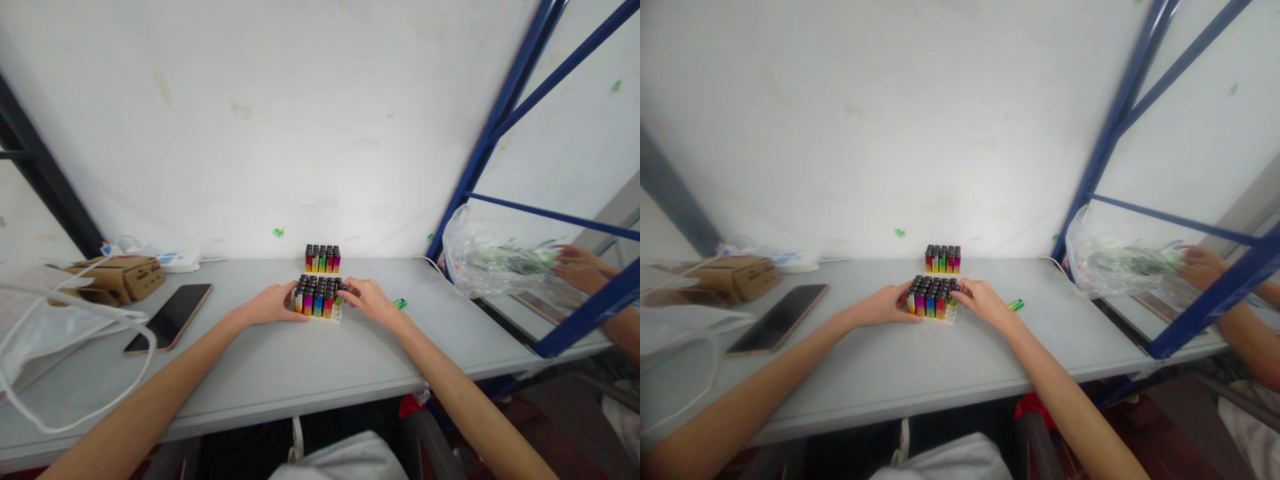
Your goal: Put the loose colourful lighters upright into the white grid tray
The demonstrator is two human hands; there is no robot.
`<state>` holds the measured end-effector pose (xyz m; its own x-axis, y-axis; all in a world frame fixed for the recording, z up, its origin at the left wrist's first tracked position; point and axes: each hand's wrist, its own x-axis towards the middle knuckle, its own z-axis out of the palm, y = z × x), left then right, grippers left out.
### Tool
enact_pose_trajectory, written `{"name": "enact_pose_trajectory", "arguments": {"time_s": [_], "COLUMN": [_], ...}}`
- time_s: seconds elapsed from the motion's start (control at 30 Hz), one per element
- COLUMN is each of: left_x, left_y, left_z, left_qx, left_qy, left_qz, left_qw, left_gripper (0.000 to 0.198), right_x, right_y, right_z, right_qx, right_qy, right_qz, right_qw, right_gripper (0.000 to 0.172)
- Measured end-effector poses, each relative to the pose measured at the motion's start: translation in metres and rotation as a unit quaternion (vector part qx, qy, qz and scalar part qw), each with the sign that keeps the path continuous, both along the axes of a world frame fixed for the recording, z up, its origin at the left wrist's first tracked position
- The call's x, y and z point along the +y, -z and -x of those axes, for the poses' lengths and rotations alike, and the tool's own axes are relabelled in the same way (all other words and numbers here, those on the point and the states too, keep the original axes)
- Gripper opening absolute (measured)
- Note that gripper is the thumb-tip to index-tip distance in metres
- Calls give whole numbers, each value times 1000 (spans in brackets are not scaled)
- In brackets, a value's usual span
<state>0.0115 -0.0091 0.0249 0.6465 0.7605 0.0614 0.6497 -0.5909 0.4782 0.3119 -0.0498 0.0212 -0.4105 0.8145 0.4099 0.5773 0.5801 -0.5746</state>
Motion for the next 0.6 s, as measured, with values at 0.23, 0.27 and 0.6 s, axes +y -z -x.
{"name": "enact_pose_trajectory", "arguments": {"time_s": [0.23,0.27,0.6], "left_x": [-1,-2,-1], "left_y": [-3,-3,-3], "left_z": [-1,-1,-2], "left_qx": [3,4,1], "left_qy": [-1,-1,-5], "left_qz": [4,2,-1], "left_qw": [1000,1000,1000], "left_gripper": [74,73,71], "right_x": [9,8,-44], "right_y": [3,0,-5], "right_z": [-7,-14,-128], "right_qx": [-89,-78,-149], "right_qy": [39,30,32], "right_qz": [1,6,27], "right_qw": [995,996,988], "right_gripper": [54,53,39]}}
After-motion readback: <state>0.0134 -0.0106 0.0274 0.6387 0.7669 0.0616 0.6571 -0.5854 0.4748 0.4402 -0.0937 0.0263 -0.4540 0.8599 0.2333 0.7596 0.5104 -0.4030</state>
